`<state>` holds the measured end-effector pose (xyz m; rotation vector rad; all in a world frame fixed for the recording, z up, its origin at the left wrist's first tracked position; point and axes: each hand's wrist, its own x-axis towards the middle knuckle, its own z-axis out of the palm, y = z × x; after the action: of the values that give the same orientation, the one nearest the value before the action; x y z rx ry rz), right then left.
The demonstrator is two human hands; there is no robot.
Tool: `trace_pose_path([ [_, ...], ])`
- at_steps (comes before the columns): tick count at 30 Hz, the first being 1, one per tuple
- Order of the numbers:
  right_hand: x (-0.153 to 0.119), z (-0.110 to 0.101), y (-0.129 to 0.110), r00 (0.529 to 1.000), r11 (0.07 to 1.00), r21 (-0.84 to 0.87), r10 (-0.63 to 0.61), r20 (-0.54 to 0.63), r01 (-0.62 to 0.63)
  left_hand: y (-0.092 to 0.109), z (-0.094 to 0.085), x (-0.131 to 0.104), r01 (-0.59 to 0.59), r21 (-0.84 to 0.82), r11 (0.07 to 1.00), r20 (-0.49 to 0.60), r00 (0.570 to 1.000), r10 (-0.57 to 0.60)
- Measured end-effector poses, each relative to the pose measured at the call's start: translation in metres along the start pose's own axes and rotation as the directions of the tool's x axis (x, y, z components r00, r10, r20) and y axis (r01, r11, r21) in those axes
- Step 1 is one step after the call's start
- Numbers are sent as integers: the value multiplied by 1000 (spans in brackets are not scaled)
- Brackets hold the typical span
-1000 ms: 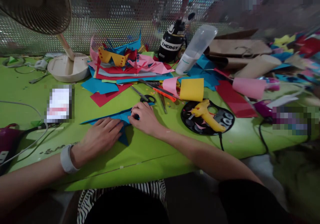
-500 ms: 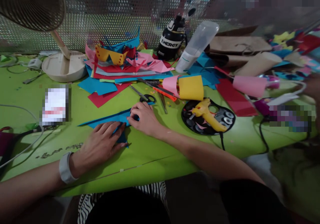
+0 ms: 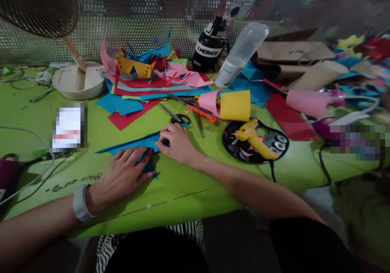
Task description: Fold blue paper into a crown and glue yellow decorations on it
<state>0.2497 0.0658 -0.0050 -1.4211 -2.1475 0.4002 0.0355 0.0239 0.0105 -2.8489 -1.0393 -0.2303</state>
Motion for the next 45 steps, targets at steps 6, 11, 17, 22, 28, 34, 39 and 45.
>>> trace_pose_path([
  [6, -1, 0, -1, 1000, 999, -24, -21, -16, 21, -1, 4, -1, -28, -4, 1000, -1, 1000, 28],
  [11, -1, 1, 0, 997, 996, -65, -62, -38, 59, -2, 7, -2, -35, -1, 999, -8, 999, 35],
  [17, -3, 1, 0, 995, 989, -116, -94, -41, 88, -2, 7, -2, -41, 21, 999, -42, 998, 42],
  [22, -7, -4, -8, 970, 947, -285, -196, -141, 150, -3, 8, -2, -49, 18, 999, -58, 997, 50],
  [28, -7, -5, -9, 942, 886, -333, -336, 21, 324, -3, 7, -2, -50, 23, 998, -58, 997, 52],
  [34, -8, -4, -5, 937, 877, -345, -348, 24, 334, -3, 8, -2, -45, 20, 999, -65, 997, 46],
  [39, -8, -4, -4, 933, 873, -339, -359, 39, 350, -2, 6, -3, -23, -2, 1000, -22, 999, 23],
  [45, -9, -2, -1, 925, 867, -331, -375, 59, 373, -2, 7, -3, 5, -38, 999, -16, 1000, -6],
])
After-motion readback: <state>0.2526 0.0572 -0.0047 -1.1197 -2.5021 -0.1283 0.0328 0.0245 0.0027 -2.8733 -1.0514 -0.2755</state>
